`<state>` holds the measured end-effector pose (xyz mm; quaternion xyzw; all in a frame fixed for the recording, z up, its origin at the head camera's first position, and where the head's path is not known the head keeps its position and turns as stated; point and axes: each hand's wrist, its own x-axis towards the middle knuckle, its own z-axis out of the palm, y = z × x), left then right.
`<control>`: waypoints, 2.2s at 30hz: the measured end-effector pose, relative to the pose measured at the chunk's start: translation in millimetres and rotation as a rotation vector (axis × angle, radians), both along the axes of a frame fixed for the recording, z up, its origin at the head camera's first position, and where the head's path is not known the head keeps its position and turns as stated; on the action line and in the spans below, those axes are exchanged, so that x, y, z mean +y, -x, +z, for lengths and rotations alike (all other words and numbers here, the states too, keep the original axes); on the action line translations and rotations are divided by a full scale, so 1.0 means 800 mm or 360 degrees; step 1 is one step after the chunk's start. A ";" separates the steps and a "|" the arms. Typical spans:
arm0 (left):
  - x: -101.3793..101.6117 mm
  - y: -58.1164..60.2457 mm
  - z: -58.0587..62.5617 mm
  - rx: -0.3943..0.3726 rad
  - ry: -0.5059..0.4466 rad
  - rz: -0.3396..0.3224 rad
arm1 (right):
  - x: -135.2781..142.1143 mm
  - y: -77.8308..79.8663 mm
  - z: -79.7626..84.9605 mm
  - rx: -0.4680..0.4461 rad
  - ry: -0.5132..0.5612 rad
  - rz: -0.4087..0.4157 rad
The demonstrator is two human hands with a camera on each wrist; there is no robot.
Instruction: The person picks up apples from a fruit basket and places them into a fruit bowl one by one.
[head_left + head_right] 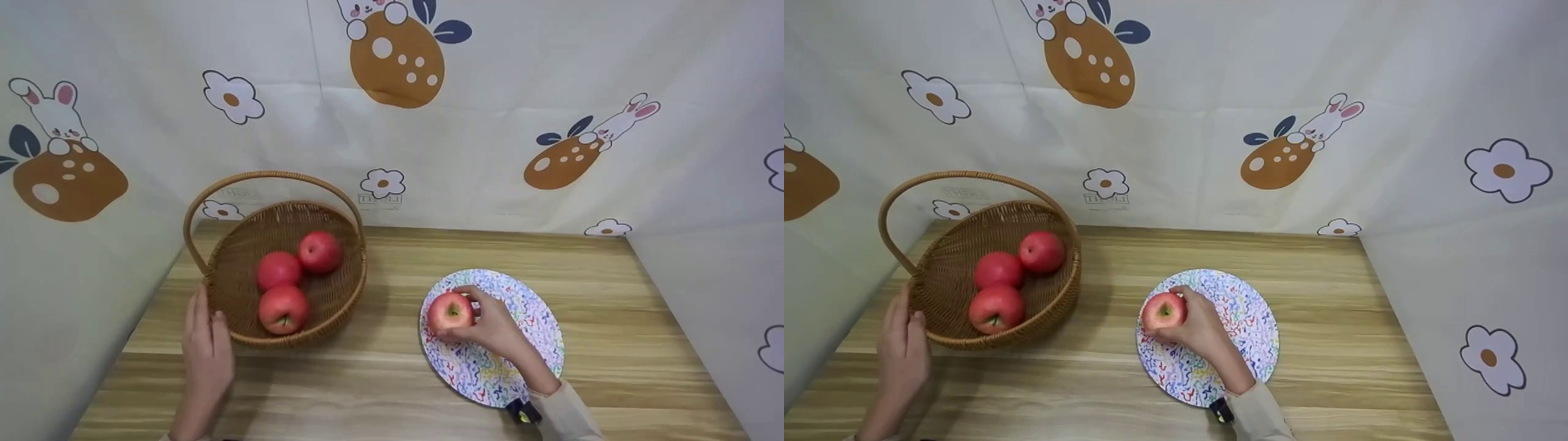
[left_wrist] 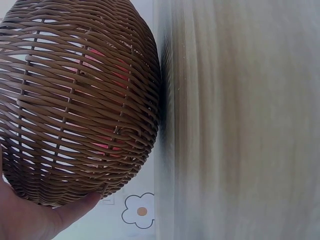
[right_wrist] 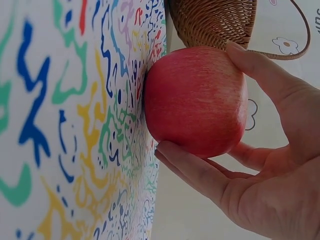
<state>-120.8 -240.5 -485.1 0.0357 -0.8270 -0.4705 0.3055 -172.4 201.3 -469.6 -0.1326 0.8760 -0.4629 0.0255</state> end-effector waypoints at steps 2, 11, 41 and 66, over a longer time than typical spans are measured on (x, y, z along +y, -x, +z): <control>0.000 0.000 0.000 0.0016 -0.0008 -0.0005 | 0.000 0.000 0.001 -0.0015 0.0000 -0.0004; 0.000 -0.001 0.000 0.0001 -0.0005 0.0005 | 0.002 0.001 0.000 -0.0043 -0.0007 0.0014; -0.001 0.000 -0.003 0.0041 0.0002 -0.0008 | 0.007 -0.006 0.017 -0.0002 0.0062 0.0035; 0.000 0.001 0.000 0.0014 -0.0013 -0.0008 | -0.014 -0.012 0.042 0.0164 -0.0031 -0.0030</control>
